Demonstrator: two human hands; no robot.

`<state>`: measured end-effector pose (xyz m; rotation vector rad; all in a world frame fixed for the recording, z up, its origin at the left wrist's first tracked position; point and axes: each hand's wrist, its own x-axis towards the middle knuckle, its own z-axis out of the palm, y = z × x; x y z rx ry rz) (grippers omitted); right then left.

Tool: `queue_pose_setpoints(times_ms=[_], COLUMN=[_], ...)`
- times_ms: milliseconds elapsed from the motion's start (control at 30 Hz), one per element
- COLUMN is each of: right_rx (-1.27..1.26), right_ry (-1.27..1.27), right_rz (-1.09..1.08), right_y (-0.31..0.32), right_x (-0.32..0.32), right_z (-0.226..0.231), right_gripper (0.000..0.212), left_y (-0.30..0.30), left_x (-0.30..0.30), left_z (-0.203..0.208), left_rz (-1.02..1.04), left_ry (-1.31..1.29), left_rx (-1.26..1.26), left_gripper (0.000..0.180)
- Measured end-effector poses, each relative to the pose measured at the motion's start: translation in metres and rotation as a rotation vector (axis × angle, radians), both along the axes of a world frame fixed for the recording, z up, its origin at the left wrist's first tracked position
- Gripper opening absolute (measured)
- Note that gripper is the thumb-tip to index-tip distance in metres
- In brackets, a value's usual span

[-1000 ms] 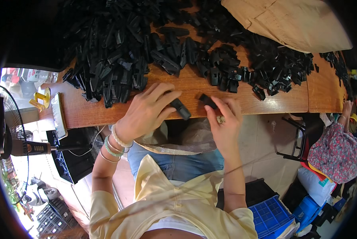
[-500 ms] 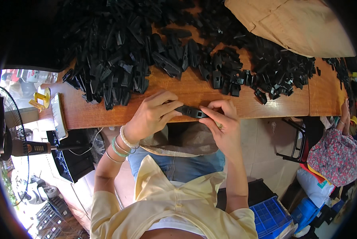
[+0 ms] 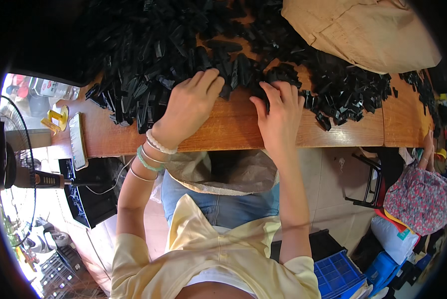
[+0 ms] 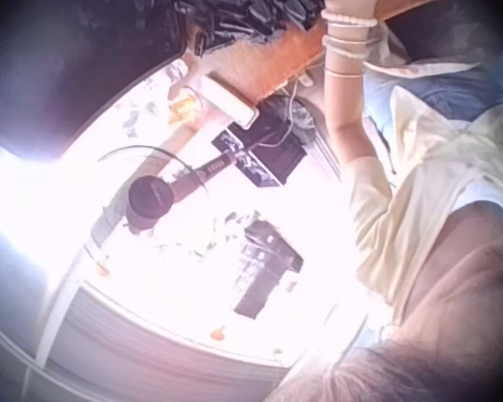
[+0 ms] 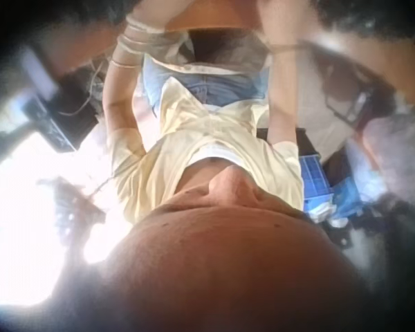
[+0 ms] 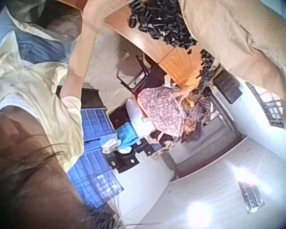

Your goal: The person assembles plastic components by fitting parts together by hand and drops the assembled pieces into a bag.

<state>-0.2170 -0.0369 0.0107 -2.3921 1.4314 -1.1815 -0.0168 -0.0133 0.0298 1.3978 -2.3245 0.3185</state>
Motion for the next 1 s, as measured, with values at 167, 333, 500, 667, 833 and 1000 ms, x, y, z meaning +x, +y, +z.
queue_pose_setpoints(times_ms=[167, 333, 500, 667, 833, 1000], right_rx=[-0.097, 0.042, 0.232, 0.319, 0.396, 0.519], right_ry=[0.139, -0.109, -0.381, -0.594, -0.78, -0.671], right_rz=[-0.022, 0.069, 0.196, 0.204, 0.152, 0.129], right_y=[-0.001, 0.017, 0.025, 0.04, 0.052, 0.062], right_x=[0.001, -0.002, -0.004, -0.006, 0.0, -0.015], right_z=[-0.008, -0.002, -0.01, -0.016, -0.018, -0.013], right_gripper=[0.024, 0.02, 0.016, 0.016, 0.019, 0.024], left_y=[0.021, 0.051, 0.05, 0.065, 0.068, 0.062], left_x=[-0.008, -0.015, -0.009, -0.005, -0.002, 0.002], left_z=[-0.005, 0.003, -0.005, -0.011, -0.005, -0.007], left_rz=[-0.063, -0.189, -0.169, 0.05, 0.153, 0.01], left_ry=[0.009, 0.178, 0.283, 0.437, 0.486, 0.446], left_rx=[-0.122, 0.128, 0.244, 0.31, 0.451, 0.383], left_gripper=[0.027, 0.03, 0.031, 0.033, 0.032, 0.025])
